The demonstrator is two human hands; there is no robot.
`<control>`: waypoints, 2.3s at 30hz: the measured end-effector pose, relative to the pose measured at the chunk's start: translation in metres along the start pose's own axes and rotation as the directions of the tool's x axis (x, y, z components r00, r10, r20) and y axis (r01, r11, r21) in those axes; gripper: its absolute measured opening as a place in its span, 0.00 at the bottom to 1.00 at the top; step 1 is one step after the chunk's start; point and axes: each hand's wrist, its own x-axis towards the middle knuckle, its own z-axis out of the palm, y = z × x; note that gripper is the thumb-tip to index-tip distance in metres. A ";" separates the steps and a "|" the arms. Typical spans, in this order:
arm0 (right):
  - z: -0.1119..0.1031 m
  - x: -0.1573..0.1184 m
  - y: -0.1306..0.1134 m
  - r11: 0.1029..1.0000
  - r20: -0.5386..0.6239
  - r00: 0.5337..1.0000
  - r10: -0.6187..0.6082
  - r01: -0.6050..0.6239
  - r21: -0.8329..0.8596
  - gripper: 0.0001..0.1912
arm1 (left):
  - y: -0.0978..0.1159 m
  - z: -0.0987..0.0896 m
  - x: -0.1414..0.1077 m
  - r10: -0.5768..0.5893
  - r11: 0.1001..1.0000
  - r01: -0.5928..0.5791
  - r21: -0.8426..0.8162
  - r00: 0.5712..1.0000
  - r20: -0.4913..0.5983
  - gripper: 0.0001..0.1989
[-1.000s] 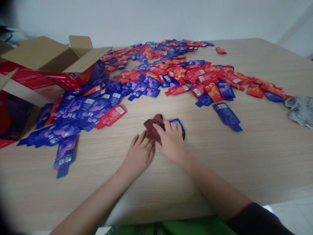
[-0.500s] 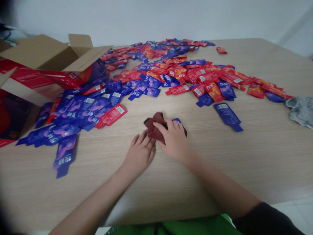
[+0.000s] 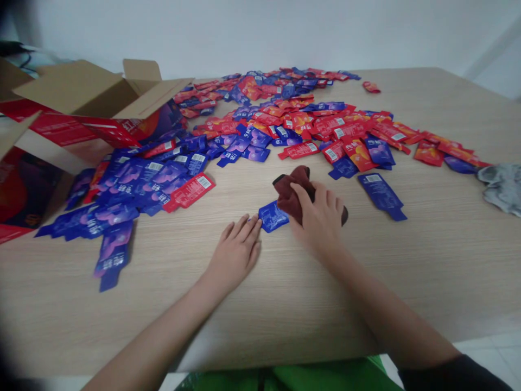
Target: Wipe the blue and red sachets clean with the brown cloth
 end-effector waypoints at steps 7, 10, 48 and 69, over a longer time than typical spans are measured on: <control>0.011 -0.001 0.025 0.981 0.218 0.976 0.010 -0.052 0.189 0.23 | -0.006 -0.002 -0.002 -0.058 0.998 0.058 -0.013 0.998 -0.003 0.27; -0.006 0.013 0.046 0.926 0.178 0.982 0.058 -0.120 0.359 0.18 | -0.006 -0.002 -0.002 -0.035 0.999 0.035 -0.009 0.999 -0.011 0.26; 0.000 0.011 0.027 0.992 0.132 0.989 0.066 -0.079 0.096 0.23 | -0.002 -0.001 -0.002 0.028 0.998 -0.030 0.053 0.999 0.047 0.24; -0.020 -0.001 0.002 0.992 0.005 1.000 0.005 -0.006 0.126 0.27 | 0.001 0.003 -0.009 0.023 0.998 -0.024 0.057 1.000 0.010 0.25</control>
